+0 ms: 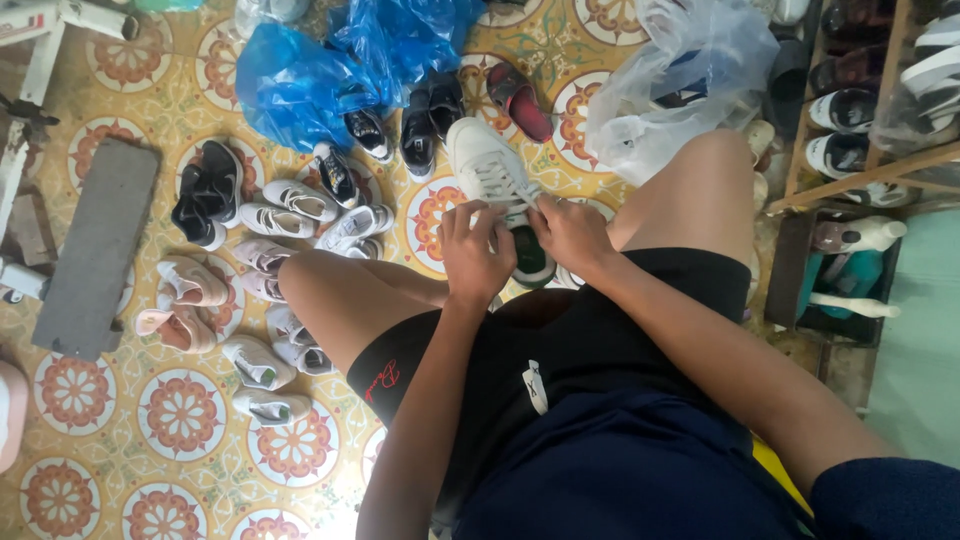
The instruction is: Unlacing a white sneaker by pulling the shoelaces through the eyelets while sitting on the floor.
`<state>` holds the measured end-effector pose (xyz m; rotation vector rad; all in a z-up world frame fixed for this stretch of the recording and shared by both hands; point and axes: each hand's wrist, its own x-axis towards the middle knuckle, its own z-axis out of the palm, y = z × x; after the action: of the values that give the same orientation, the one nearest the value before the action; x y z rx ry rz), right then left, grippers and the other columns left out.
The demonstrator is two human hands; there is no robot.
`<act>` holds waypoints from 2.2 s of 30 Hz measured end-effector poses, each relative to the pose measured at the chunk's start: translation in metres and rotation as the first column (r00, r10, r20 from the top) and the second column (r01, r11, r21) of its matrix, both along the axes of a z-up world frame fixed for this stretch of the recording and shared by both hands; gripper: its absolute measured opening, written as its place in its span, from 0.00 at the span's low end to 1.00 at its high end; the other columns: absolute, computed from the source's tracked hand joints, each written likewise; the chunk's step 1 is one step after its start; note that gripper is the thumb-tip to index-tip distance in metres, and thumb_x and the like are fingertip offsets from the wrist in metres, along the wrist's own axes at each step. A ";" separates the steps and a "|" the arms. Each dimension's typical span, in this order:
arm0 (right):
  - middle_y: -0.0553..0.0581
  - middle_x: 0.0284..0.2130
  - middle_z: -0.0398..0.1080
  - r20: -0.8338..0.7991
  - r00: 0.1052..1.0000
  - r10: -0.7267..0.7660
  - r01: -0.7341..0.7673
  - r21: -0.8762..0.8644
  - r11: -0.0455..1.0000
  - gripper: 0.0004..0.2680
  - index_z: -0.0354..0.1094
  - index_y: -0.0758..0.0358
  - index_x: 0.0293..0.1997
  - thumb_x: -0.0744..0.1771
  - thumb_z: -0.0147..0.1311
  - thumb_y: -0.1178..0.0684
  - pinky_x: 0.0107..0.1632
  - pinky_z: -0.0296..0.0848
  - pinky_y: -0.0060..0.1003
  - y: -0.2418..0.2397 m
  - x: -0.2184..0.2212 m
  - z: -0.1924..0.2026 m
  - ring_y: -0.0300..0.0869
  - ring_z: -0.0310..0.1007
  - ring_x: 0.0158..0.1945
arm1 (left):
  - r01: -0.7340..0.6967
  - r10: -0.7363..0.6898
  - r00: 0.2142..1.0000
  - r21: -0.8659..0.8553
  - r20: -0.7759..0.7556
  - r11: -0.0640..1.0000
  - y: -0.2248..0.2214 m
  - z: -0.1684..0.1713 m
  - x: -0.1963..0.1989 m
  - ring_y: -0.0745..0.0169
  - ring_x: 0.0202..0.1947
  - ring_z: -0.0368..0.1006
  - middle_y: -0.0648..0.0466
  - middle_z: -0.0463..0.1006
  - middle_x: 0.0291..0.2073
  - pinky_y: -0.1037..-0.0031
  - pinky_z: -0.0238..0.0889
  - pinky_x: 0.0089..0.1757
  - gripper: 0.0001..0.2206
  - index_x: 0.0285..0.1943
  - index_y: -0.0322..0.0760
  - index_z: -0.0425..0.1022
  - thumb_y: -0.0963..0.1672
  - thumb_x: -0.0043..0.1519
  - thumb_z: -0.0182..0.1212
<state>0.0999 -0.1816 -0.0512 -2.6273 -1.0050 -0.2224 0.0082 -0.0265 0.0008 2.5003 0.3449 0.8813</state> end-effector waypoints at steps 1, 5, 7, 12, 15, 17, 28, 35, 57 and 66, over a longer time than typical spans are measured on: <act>0.54 0.18 0.70 0.000 1.000 0.001 -0.001 0.000 1.000 0.09 0.65 0.53 0.33 0.70 0.53 0.44 0.27 0.75 0.50 0.001 -0.001 -0.004 0.55 0.77 0.24 | -0.001 0.001 1.000 0.000 0.000 1.000 0.000 0.003 0.000 0.53 0.44 0.73 0.59 0.74 0.40 0.66 0.65 0.43 0.10 0.40 0.49 0.82 0.41 0.52 0.61; 0.53 0.18 0.69 0.112 0.993 0.031 -0.031 -0.005 1.000 0.08 0.65 0.50 0.33 0.69 0.55 0.43 0.25 0.74 0.47 0.001 -0.006 0.003 0.53 0.77 0.23 | 0.022 -0.021 0.994 0.006 -0.105 1.000 -0.003 0.007 -0.002 0.50 0.47 0.72 0.58 0.75 0.40 0.62 0.64 0.45 0.11 0.40 0.49 0.84 0.45 0.50 0.62; 0.53 0.19 0.71 0.110 0.990 0.090 -0.094 0.033 0.995 0.08 0.65 0.51 0.33 0.68 0.56 0.45 0.26 0.74 0.47 0.003 -0.006 0.006 0.54 0.78 0.25 | 0.026 -0.023 0.987 0.011 -0.162 1.000 -0.005 0.005 -0.001 0.49 0.47 0.72 0.57 0.75 0.39 0.60 0.64 0.46 0.09 0.37 0.48 0.83 0.48 0.51 0.64; 0.55 0.18 0.70 0.131 0.978 0.160 -0.171 0.078 0.982 0.07 0.67 0.54 0.34 0.68 0.56 0.46 0.26 0.75 0.47 0.007 -0.002 -0.015 0.54 0.77 0.25 | -0.055 0.046 0.957 -0.024 -0.286 0.998 -0.008 -0.004 0.003 0.50 0.49 0.68 0.58 0.71 0.39 0.62 0.60 0.46 0.07 0.37 0.46 0.84 0.49 0.59 0.67; 0.56 0.18 0.70 0.132 0.980 0.150 -0.160 0.064 0.985 0.07 0.69 0.55 0.36 0.68 0.56 0.47 0.26 0.75 0.47 0.007 -0.004 -0.008 0.55 0.77 0.23 | -0.088 0.058 0.948 -0.084 -0.312 0.993 -0.010 -0.011 0.005 0.47 0.49 0.67 0.57 0.70 0.41 0.61 0.60 0.46 0.07 0.38 0.46 0.83 0.50 0.59 0.67; 0.56 0.18 0.71 0.100 0.983 0.157 -0.164 0.071 0.984 0.07 0.69 0.56 0.36 0.69 0.56 0.47 0.26 0.75 0.47 0.007 -0.004 -0.003 0.55 0.77 0.23 | -0.083 0.030 0.937 -0.139 -0.347 0.987 -0.007 -0.007 0.005 0.48 0.50 0.66 0.58 0.69 0.41 0.61 0.60 0.47 0.06 0.37 0.47 0.83 0.49 0.60 0.68; 0.55 0.20 0.71 -0.198 0.977 -0.080 0.063 -0.093 0.994 0.08 0.68 0.51 0.36 0.69 0.50 0.42 0.31 0.75 0.54 -0.002 0.008 -0.014 0.57 0.78 0.27 | 0.122 -0.295 0.932 -0.587 -0.209 0.800 0.024 -0.004 -0.017 0.42 0.47 0.70 0.54 0.72 0.39 0.59 0.65 0.48 0.02 0.36 0.44 0.80 0.43 0.62 0.66; 0.56 0.19 0.69 -0.192 0.977 0.088 -0.085 0.025 0.996 0.07 0.67 0.55 0.35 0.70 0.53 0.47 0.30 0.74 0.51 -0.005 0.015 0.007 0.58 0.77 0.27 | 0.154 -0.495 0.868 -0.924 -0.043 0.351 0.055 -0.011 -0.027 0.68 0.31 0.64 0.58 0.69 0.25 0.73 0.62 0.38 0.04 0.38 0.37 0.78 0.41 0.66 0.63; 0.56 0.20 0.71 -0.032 0.977 0.212 -0.214 -0.061 0.975 0.09 0.71 0.55 0.33 0.68 0.56 0.44 0.24 0.73 0.50 -0.005 0.008 -0.003 0.55 0.77 0.26 | -0.073 0.084 0.986 0.080 -0.146 0.994 -0.018 -0.013 0.003 0.55 0.36 0.73 0.59 0.75 0.27 0.65 0.67 0.37 0.07 0.29 0.54 0.83 0.49 0.42 0.72; 0.59 0.20 0.71 -0.085 0.976 0.201 -0.206 -0.046 0.978 0.08 0.71 0.56 0.32 0.68 0.55 0.47 0.25 0.72 0.52 -0.009 0.010 0.001 0.59 0.76 0.25 | -0.085 0.060 0.972 -0.100 -0.228 0.991 -0.025 -0.012 0.006 0.53 0.41 0.74 0.60 0.75 0.28 0.60 0.69 0.42 0.04 0.34 0.49 0.83 0.47 0.53 0.70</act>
<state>0.1103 -0.1911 -0.0502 -2.5345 -1.2584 -0.0422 0.0140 -0.0512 -0.0113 2.5030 0.5474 0.5886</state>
